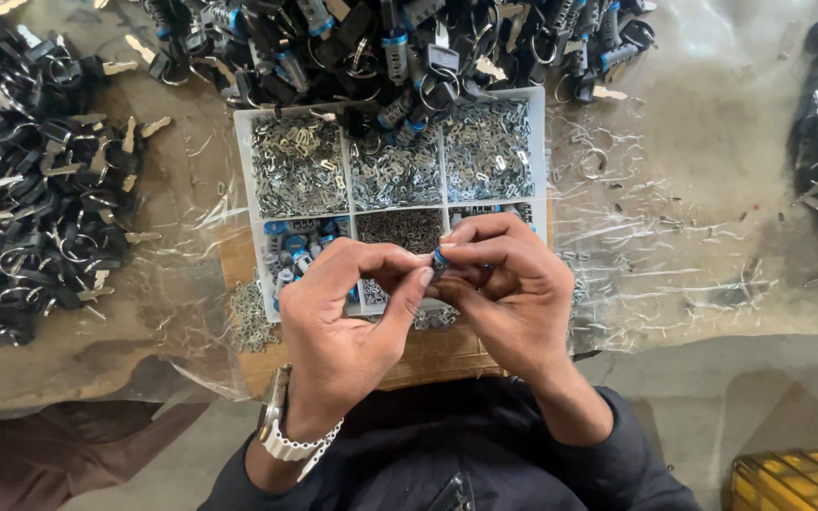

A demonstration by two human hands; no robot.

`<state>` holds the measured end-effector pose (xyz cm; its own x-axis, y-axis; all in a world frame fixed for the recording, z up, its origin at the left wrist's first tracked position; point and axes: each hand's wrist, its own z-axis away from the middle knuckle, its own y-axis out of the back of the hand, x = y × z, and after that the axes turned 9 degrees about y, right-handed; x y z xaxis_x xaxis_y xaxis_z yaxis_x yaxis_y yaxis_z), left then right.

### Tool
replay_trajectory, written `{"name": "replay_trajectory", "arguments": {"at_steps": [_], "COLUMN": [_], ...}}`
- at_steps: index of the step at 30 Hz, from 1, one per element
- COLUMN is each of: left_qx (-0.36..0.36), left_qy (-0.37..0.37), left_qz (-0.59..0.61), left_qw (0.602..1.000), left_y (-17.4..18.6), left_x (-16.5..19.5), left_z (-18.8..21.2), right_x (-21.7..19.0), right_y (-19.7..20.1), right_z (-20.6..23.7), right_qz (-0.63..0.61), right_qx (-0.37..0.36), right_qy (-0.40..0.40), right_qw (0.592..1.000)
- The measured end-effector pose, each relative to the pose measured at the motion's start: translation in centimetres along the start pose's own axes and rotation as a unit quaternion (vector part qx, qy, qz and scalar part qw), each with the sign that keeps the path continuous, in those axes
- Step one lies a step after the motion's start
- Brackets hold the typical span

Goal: The person assembles small key cylinders by inserting metal pins into cylindrical housings and attaching key blanks. They repeatedly pick components from a compartmentalized tray, insert pins, and place the finished units into a pile on the table.

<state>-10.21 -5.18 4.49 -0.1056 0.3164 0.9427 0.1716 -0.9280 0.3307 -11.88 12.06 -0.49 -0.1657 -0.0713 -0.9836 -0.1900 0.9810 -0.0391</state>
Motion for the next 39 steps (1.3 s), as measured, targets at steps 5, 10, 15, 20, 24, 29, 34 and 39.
{"name": "replay_trajectory", "arguments": {"at_steps": [5, 10, 15, 20, 24, 29, 34, 39], "left_qx": [-0.053, -0.039, -0.030, -0.037, -0.055, -0.064, 0.008, -0.021], "left_qy": [0.037, 0.045, 0.032, 0.042, 0.050, 0.046, -0.079, -0.095], "left_qz": [0.020, 0.092, 0.103, 0.074, 0.031, 0.022, -0.212, -0.349], "left_qw": [0.998, 0.994, 0.994, 0.996, 0.997, 0.997, 0.974, 0.932], "left_y": [0.6, 0.0, -0.8, -0.2, 0.4, 0.7, 0.7, 0.1], "left_x": [-0.2, -0.7, -0.9, -0.6, -0.4, 0.0, 0.5, 0.2], "left_z": [-0.2, 0.3, 0.7, 0.4, -0.2, -0.8, -1.6, -1.7], "right_x": [0.0, 0.2, 0.3, 0.1, -0.4, -0.5, -0.3, -0.3], "right_y": [0.3, 0.0, 0.2, 0.1, 0.2, 0.0, -0.5, -0.5], "right_z": [-0.1, 0.0, 0.1, 0.1, -0.1, -0.4, -0.6, -0.8], "right_qz": [0.006, -0.084, -0.053, -0.017, 0.026, -0.023, -0.030, -0.044], "right_qx": [-0.052, -0.010, -0.008, -0.012, -0.048, -0.058, -0.004, -0.004], "right_qy": [0.014, 0.000, -0.005, 0.007, 0.001, -0.008, -0.053, -0.051], "right_qw": [0.999, 0.996, 0.999, 1.000, 0.999, 0.998, 0.998, 0.998]}}
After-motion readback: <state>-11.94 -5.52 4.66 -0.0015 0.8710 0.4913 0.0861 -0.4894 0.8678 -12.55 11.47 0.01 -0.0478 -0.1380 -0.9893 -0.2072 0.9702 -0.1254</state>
